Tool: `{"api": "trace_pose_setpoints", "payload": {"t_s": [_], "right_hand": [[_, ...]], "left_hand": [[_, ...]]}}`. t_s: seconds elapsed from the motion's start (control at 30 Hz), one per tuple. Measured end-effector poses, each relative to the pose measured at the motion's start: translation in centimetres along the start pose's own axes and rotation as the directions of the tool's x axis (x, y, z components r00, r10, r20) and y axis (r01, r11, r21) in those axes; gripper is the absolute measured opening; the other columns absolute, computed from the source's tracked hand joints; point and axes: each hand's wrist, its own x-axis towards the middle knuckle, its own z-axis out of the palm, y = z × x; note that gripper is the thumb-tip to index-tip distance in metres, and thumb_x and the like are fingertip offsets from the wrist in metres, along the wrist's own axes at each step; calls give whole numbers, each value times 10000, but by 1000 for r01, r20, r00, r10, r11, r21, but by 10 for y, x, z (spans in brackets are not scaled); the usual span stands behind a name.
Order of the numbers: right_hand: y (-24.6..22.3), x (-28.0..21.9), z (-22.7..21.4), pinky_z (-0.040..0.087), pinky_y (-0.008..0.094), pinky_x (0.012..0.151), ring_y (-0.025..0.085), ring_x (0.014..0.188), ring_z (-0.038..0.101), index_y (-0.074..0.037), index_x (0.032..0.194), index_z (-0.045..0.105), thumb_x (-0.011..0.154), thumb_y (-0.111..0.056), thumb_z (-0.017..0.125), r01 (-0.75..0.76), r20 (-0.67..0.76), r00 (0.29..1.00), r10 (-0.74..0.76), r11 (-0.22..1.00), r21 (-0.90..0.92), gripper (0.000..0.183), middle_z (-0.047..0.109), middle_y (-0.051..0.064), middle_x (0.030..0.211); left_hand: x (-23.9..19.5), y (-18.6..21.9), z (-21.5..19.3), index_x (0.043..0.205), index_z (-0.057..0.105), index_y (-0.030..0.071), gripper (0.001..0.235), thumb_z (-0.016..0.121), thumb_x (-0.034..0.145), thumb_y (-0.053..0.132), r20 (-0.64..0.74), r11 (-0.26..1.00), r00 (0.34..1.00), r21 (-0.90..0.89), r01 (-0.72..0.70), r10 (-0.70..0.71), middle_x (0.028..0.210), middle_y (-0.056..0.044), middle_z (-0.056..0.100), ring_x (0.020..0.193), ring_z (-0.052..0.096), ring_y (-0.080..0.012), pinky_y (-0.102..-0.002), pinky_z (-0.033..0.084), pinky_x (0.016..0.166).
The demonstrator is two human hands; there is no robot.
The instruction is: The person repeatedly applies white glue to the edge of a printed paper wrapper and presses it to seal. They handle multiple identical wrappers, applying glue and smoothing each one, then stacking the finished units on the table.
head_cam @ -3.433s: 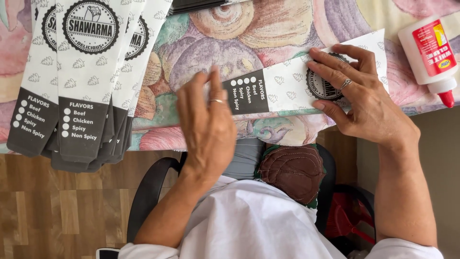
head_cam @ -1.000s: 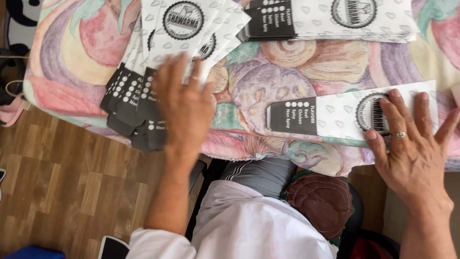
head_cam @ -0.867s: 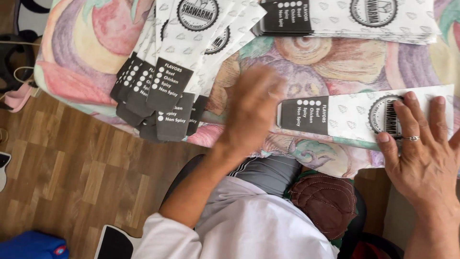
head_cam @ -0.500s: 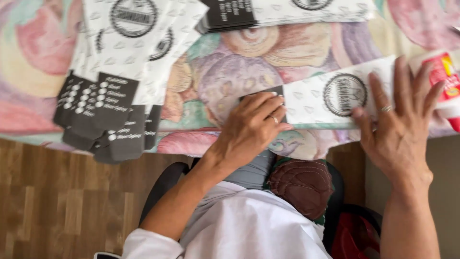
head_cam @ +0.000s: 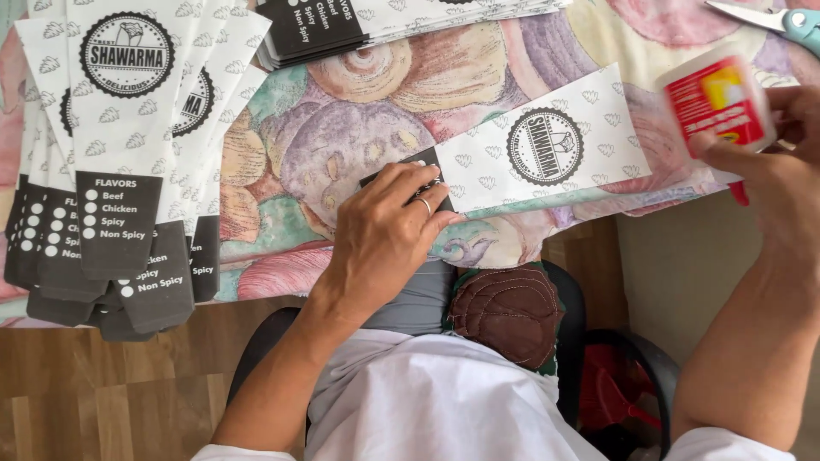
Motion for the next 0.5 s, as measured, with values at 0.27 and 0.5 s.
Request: {"api": "trace_pose_setpoints", "payload": {"t_s": [0.27, 0.5], "right_hand": [[47, -35, -22, 400, 270, 779, 145, 974, 503, -228, 1387, 581, 1054, -351, 620, 20, -70, 997, 14, 885, 464, 357, 580, -63, 1333], [148, -33, -21, 583, 426, 1257, 250, 1518, 582, -175, 1340, 593, 1126, -191, 697, 357, -291, 925, -245, 822, 444, 238, 593, 43, 1538]], "left_hand": [[10, -7, 0, 972, 732, 13, 44, 762, 959, 42, 22, 999, 999, 29, 27, -27, 860, -100, 753, 707, 703, -230, -355, 536, 538], [6, -4, 1, 738, 665, -65, 217, 771, 928, -62, -68, 987, 987, 80, -139, 144, 1076, -243, 765, 815, 755, -299, -353, 591, 563]]}}
